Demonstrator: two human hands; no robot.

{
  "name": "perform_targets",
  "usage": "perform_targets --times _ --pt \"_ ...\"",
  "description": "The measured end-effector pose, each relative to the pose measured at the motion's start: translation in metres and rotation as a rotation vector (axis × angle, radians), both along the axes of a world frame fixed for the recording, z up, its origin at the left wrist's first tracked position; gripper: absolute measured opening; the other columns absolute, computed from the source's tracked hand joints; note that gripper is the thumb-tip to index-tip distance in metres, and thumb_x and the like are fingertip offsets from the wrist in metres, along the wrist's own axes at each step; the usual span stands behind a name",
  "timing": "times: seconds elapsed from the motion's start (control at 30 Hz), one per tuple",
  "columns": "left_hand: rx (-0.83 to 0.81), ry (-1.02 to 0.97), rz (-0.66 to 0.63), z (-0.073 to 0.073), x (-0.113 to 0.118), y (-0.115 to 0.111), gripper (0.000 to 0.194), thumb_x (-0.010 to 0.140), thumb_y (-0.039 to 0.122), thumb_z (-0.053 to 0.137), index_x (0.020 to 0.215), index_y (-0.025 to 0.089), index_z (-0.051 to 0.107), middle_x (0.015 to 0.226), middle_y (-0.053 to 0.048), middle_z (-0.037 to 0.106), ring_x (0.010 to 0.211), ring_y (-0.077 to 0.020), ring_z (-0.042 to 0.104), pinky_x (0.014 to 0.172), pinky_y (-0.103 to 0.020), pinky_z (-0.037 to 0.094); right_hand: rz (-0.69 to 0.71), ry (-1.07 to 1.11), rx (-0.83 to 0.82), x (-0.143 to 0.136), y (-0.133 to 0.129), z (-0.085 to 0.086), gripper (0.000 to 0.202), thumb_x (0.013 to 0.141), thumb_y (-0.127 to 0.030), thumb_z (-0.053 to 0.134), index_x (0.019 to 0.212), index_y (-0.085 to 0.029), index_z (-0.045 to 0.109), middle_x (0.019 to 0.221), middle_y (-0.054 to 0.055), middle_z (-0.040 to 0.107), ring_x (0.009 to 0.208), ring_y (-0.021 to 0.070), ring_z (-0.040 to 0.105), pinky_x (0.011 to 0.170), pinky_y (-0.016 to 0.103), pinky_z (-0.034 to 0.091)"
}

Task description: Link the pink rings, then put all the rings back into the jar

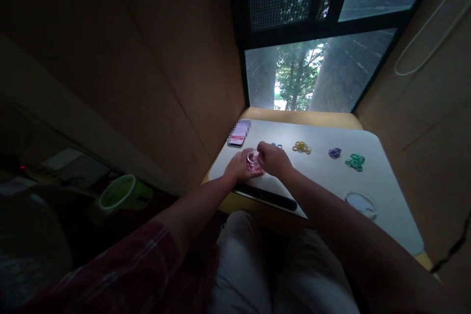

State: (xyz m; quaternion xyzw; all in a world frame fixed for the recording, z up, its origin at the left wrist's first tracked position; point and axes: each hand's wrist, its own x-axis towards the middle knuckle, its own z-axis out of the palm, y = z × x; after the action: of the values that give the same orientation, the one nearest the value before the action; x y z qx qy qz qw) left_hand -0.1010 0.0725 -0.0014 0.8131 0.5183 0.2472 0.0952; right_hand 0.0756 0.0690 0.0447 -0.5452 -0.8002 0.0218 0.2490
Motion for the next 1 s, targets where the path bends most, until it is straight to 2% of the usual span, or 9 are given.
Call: perform_targets --times 0.1,0.23,0.3,0.43,0.53,0.6,0.7,0.87,1.0 --pt "0.007 -0.002 -0.007 -0.002 -0.001 0.001 0.091 0.063 0.068 0.074 0.133 0.021 0.041 0.118 -0.009 0.061 0.104 -0.0275 0.059 0.091 -0.039 0.048 -0.175 0.024 0.014 0.021 0.003 -0.027 0.021 0.085 -0.03 0.05 0.099 -0.018 0.059 0.087 0.008 0.066 0.076 0.0209 0.057 0.066 0.029 0.038" --pt "0.015 -0.017 -0.014 -0.005 -0.001 0.003 0.09 0.063 0.068 0.074 0.133 0.021 0.042 0.12 -0.009 0.06 0.104 -0.0271 0.059 0.092 -0.039 0.047 -0.31 -0.038 0.084 0.037 0.01 -0.054 0.053 0.082 -0.049 0.057 0.117 -0.011 0.054 0.114 0.019 0.059 0.103 0.03 0.053 0.084 0.037 0.041" --pt "0.015 -0.021 -0.016 -0.005 -0.001 0.003 0.09 0.062 0.067 0.074 0.132 0.022 0.042 0.121 -0.009 0.06 0.105 -0.0271 0.059 0.093 -0.04 0.047 -0.341 -0.069 0.086 0.035 0.016 -0.057 0.062 0.083 -0.053 0.056 0.128 -0.01 0.049 0.127 0.021 0.053 0.113 0.0331 0.047 0.091 0.041 0.039" --pt "-0.009 -0.02 -0.015 -0.003 -0.001 0.002 0.089 0.061 0.066 0.075 0.132 0.023 0.043 0.121 -0.008 0.06 0.105 -0.0269 0.059 0.093 -0.04 0.047 -0.348 -0.147 0.006 0.023 0.033 -0.049 0.066 0.088 -0.051 0.052 0.142 -0.014 0.04 0.145 0.021 0.04 0.121 0.036 0.038 0.095 0.046 0.034" --pt "-0.018 -0.009 -0.009 -0.002 -0.001 0.002 0.089 0.06 0.065 0.077 0.131 0.023 0.043 0.12 -0.008 0.06 0.106 -0.0273 0.058 0.094 -0.04 0.047 -0.305 -0.207 -0.039 0.015 0.046 -0.043 0.054 0.091 -0.049 0.05 0.136 -0.018 0.05 0.139 0.019 0.046 0.116 0.0346 0.041 0.091 0.045 0.035" --pt "-0.008 -0.01 -0.01 -0.003 -0.001 0.003 0.09 0.06 0.065 0.077 0.132 0.022 0.043 0.12 -0.008 0.06 0.106 -0.0273 0.058 0.094 -0.041 0.047 -0.273 -0.228 -0.053 0.011 0.052 -0.042 0.042 0.094 -0.047 0.047 0.12 -0.018 0.062 0.126 0.018 0.055 0.109 0.0316 0.045 0.086 0.04 0.037" --pt "-0.001 -0.014 -0.016 -0.004 0.0 0.005 0.091 0.06 0.066 0.076 0.132 0.021 0.043 0.119 -0.009 0.061 0.104 -0.0267 0.059 0.094 -0.04 0.047 -0.251 -0.235 -0.057 0.007 0.057 -0.043 0.033 0.096 -0.038 0.045 0.104 -0.016 0.068 0.109 0.016 0.06 0.102 0.0273 0.05 0.078 0.033 0.039" --pt "-0.034 0.01 0.007 -0.002 0.001 0.004 0.089 0.061 0.064 0.077 0.132 0.023 0.043 0.12 -0.008 0.06 0.106 -0.0267 0.058 0.094 -0.039 0.046 -0.268 -0.224 -0.132 0.006 0.053 -0.044 0.037 0.099 -0.036 0.04 0.1 -0.014 0.07 0.102 0.014 0.065 0.091 0.0219 0.06 0.073 0.029 0.041" --pt "-0.017 0.013 0.0 0.0 0.001 0.001 0.089 0.062 0.064 0.077 0.132 0.022 0.042 0.124 -0.008 0.059 0.107 -0.0268 0.058 0.095 -0.039 0.046 -0.283 -0.229 -0.21 0.004 0.046 -0.039 0.047 0.102 -0.04 0.031 0.102 -0.015 0.072 0.101 0.015 0.07 0.089 0.0216 0.066 0.073 0.029 0.044"
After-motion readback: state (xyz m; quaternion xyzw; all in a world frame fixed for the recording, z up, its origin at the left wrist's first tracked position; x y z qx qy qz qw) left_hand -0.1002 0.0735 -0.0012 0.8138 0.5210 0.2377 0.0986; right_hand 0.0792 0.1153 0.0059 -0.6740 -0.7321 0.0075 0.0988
